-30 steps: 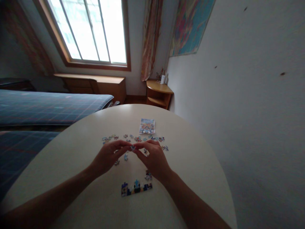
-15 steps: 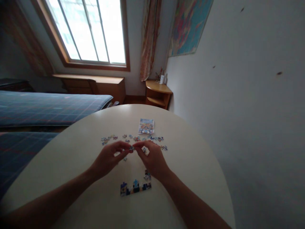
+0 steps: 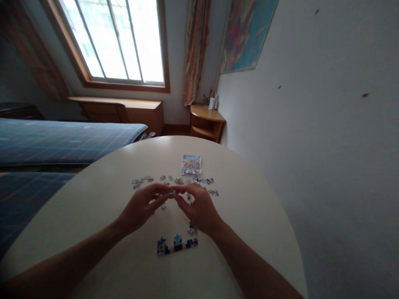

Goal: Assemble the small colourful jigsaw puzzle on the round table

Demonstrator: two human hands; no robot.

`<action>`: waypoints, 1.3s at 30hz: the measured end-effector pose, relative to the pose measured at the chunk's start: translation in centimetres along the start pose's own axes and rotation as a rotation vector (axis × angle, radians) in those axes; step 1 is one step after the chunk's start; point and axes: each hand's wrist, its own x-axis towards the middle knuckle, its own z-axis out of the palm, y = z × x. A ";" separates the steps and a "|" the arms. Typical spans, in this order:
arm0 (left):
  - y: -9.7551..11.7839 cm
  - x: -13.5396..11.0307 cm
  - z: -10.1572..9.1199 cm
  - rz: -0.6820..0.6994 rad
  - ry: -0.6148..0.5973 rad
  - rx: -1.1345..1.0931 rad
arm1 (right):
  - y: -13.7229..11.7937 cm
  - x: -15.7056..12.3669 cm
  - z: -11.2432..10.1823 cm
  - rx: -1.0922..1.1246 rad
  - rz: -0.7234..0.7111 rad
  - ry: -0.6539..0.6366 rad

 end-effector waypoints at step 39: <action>-3.6 2.6 -10.6 -0.286 -0.007 1.042 | 4.7 -0.2 -8.4 -0.297 0.398 -0.506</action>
